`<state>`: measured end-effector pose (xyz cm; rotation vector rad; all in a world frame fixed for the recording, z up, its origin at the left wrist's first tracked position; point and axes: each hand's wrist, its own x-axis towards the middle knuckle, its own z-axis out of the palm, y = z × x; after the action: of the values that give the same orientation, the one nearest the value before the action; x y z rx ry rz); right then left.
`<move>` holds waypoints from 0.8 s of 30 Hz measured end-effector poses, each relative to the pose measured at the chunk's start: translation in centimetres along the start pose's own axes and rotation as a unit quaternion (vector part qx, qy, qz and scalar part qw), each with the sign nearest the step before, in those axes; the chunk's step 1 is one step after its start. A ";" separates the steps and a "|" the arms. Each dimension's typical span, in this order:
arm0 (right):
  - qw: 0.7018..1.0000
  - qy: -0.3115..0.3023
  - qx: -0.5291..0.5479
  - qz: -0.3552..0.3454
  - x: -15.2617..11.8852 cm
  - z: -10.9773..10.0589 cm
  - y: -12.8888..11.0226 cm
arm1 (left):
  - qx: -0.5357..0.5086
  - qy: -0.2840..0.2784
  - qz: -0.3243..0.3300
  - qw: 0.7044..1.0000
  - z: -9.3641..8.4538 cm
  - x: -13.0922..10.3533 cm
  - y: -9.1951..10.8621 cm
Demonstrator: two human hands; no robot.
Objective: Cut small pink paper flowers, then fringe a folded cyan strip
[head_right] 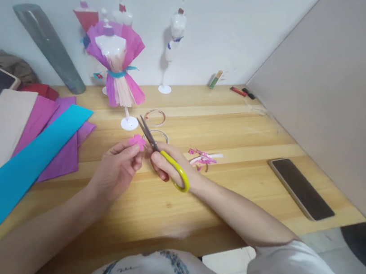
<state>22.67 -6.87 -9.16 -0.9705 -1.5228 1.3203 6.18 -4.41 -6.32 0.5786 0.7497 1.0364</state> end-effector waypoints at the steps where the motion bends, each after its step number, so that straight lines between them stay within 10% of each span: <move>1: 1.000 0.009 0.005 -0.003 0.2 -0.1 -0.1 | 0.010 0.000 -0.004 1.000 0.0 0.0 0.1; 9: 0.986 0.140 0.090 0.002 1.4 -0.9 -1.4 | 0.198 -0.061 -0.018 0.978 -1.0 0.9 0.7; 24: 0.992 0.098 0.068 0.043 1.1 -0.6 -2.1 | 0.336 -0.086 -0.025 0.937 -0.7 1.1 1.2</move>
<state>22.88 -5.89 -6.89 -1.0558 -1.2387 1.3288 5.31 -2.91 -6.21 1.2149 0.9586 0.6519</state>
